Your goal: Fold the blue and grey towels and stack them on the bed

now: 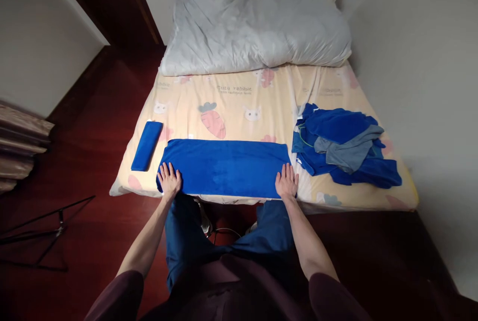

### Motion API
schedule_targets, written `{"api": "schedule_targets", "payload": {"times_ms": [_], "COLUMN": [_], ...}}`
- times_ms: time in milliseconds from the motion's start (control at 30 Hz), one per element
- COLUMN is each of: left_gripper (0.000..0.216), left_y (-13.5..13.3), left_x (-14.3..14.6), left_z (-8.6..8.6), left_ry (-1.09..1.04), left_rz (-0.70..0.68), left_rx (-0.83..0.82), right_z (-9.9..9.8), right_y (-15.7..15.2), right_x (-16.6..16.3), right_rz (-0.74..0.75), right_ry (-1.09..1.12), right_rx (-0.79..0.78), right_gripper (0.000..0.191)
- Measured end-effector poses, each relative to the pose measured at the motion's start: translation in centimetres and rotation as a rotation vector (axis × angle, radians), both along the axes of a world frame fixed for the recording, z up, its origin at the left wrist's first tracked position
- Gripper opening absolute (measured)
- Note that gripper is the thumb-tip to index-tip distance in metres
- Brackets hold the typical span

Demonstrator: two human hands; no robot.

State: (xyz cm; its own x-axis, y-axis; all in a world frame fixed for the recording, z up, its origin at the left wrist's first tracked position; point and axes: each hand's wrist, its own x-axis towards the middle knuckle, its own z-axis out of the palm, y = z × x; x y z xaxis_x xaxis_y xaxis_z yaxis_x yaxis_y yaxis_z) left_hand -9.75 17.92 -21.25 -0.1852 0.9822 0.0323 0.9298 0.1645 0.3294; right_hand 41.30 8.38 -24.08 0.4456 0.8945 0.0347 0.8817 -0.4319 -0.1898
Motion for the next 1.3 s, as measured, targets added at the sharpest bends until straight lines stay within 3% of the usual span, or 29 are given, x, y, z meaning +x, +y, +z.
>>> {"api": "schedule_targets", "payload": {"times_ms": [133, 300, 367, 433, 500, 567, 733, 833, 900, 1133, 1300], "left_gripper": [0.065, 0.062, 0.062, 0.062, 0.062, 0.063, 0.065, 0.07, 0.071, 0.066, 0.071], "left_y": [0.8, 3.3, 4.3, 5.3, 6.7, 8.4, 13.7, 16.5, 17.8, 19.7, 16.8], "left_x": [2.3, 10.7, 13.4, 14.5, 13.6, 11.3, 3.2, -0.3, -1.4, -1.3, 0.5], "left_z": [0.2, 0.7, 0.5, 0.2, -0.2, -0.5, -1.1, -1.4, -1.5, -1.4, 0.1], "left_ry": [0.038, 0.016, 0.021, 0.029, 0.035, 0.04, 0.045, 0.025, 0.012, -0.018, -0.07], "left_rz": [-0.251, -0.689, -0.767, -0.762, -0.693, -0.59, -0.389, -0.346, -0.332, -0.332, -0.322], "left_rx": [0.016, -0.022, -0.056, -0.067, -0.041, 0.002, 0.072, 0.104, 0.113, 0.143, 0.121], "right_z": [1.5, 2.6, 2.4, 2.0, 1.5, 1.2, 0.1, -0.5, -0.8, -0.7, 0.8], "right_y": [2.9, 9.7, 11.9, 13.3, 13.9, 14.0, 14.0, 14.1, 14.1, 14.1, 14.0], "right_x": [-5.0, -17.6, -21.4, -22.9, -21.6, -18.0, -3.7, 3.6, 6.5, 8.1, 5.5], "right_rz": [0.135, 0.545, 0.585, 0.582, 0.59, 0.548, 0.213, 0.145, 0.148, 0.177, 0.135], "right_ry": [-0.001, 0.232, 0.279, 0.288, 0.272, 0.246, 0.168, 0.139, 0.111, 0.009, 0.004], "right_rx": [0.095, 0.029, -0.022, -0.004, 0.039, 0.072, 0.056, 0.007, -0.005, -0.011, -0.069], "right_gripper": [0.059, 0.057, 0.056, 0.056, 0.057, 0.061, 0.066, 0.066, 0.066, 0.066, 0.066]}}
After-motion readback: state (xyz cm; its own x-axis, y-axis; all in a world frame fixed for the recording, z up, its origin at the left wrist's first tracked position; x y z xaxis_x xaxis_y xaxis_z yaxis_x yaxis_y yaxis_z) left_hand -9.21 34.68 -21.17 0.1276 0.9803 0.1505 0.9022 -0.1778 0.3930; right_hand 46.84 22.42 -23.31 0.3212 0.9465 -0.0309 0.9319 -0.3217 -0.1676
